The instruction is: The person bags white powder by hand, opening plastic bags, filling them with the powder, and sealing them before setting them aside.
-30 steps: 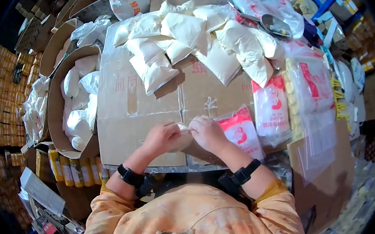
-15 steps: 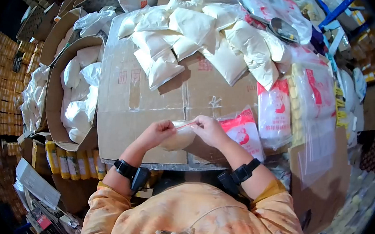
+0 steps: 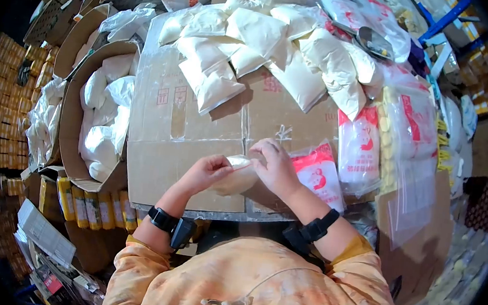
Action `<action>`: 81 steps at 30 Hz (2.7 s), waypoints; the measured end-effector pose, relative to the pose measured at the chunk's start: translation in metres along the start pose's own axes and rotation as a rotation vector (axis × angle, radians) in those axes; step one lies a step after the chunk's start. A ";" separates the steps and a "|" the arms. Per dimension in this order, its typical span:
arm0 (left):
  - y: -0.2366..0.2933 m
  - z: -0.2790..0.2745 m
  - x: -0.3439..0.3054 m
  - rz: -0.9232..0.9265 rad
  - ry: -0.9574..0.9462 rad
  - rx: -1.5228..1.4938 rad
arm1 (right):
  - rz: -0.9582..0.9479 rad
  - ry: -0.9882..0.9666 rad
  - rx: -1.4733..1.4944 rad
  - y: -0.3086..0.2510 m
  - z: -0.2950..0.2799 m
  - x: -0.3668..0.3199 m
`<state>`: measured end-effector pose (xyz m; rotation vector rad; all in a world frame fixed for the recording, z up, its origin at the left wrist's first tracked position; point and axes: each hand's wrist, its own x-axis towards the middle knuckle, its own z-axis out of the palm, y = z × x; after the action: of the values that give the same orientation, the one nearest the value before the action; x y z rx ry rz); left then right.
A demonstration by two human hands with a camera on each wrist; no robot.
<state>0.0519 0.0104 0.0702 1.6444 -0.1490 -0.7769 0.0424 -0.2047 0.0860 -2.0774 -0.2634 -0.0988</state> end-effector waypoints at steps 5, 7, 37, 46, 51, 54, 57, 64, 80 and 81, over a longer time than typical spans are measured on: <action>0.028 -0.007 0.000 -0.169 -0.135 0.106 | 0.165 -0.078 0.034 -0.030 -0.017 -0.008; 0.034 -0.009 -0.001 -0.231 -0.184 0.138 | 0.390 -0.218 0.258 -0.020 -0.012 -0.022; 0.027 0.002 -0.006 0.166 -0.064 0.429 | 0.597 -0.213 0.443 0.032 0.065 -0.053; 0.017 0.000 -0.006 0.113 -0.004 0.509 | 0.630 -0.192 0.527 0.011 0.054 -0.046; 0.013 -0.003 -0.005 0.100 -0.011 0.461 | 0.607 -0.193 0.567 0.023 0.063 -0.053; 0.013 -0.002 -0.005 0.148 -0.012 0.505 | 0.582 -0.224 0.505 0.020 0.063 -0.051; 0.013 -0.001 -0.006 0.108 -0.007 0.457 | 0.577 -0.253 0.431 0.013 0.061 -0.047; 0.014 -0.005 -0.003 -0.016 -0.082 0.350 | 0.519 -0.264 0.345 0.011 0.065 -0.045; 0.025 -0.005 -0.004 0.198 -0.133 0.502 | 0.404 -0.184 0.042 0.007 0.060 -0.049; 0.026 -0.004 -0.005 0.214 -0.132 0.524 | 0.409 -0.178 0.066 0.002 0.058 -0.047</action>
<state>0.0586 0.0104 0.0958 2.0232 -0.6572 -0.7165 -0.0054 -0.1626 0.0467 -2.0344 0.0550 0.3385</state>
